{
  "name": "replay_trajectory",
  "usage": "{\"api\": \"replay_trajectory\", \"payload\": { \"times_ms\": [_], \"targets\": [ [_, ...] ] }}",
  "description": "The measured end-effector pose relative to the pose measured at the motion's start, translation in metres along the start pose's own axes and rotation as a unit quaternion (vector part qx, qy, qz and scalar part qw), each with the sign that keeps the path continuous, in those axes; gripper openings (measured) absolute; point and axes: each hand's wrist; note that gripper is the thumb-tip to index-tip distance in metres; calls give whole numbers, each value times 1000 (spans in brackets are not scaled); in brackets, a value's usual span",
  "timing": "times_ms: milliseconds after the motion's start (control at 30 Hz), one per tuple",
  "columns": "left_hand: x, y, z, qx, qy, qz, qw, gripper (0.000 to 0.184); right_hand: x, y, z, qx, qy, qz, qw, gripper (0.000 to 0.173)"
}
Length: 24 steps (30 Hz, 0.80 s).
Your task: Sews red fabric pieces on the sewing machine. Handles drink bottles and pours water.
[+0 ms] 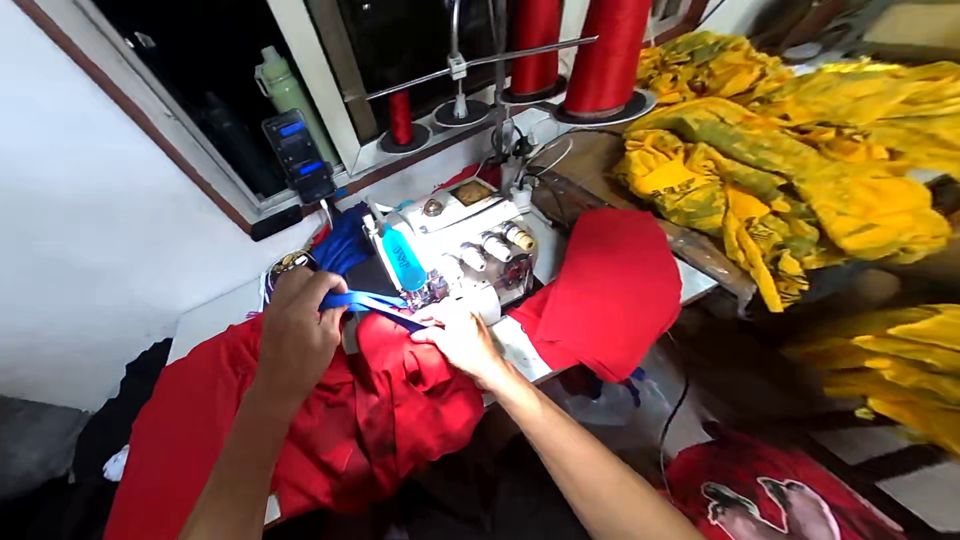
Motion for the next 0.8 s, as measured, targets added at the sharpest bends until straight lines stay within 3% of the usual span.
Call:
{"api": "replay_trajectory", "payload": {
  "times_ms": [100, 167, 233, 300, 400, 467, 667, 800],
  "targets": [
    [14, -3, -3, 18, -102, -8, 995, 14, -1, 7, 2, -28, -33, -1, 999, 12],
    [33, 16, -3, 121, -225, -8, 967, 23, 0, 14, 2, -27, -43, 26, 998, 14],
    [43, 37, 1, 264, -283, -9, 922, 27, -1, 17, 3, -11, -56, 53, 997, 18],
    [37, 45, 12, 283, -223, 11, 933, 26, -2, 14, 4, 2, -68, 41, 997, 21],
    [8, 36, 32, 213, -140, 22, 967, 33, -4, 7, 6, 31, -74, 9, 997, 22],
    [-6, 29, 35, 130, -139, 9, 982, 36, -4, 3, 8, 37, -71, 0, 997, 20],
    [-17, 24, 15, 20, -105, 53, 993, 8, -6, 0, 12, 31, -72, -12, 997, 17],
    [-2, 18, 4, 36, -116, -49, 991, 6, 15, -8, 33, -53, -142, 5, 989, 19]
  ]
}}
Point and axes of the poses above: each hand's wrist, its own x-axis away from the middle knuckle, its own z-axis out of the back of the hand, y = z × x, and after that the axes turned 11 degrees about x, right-handed
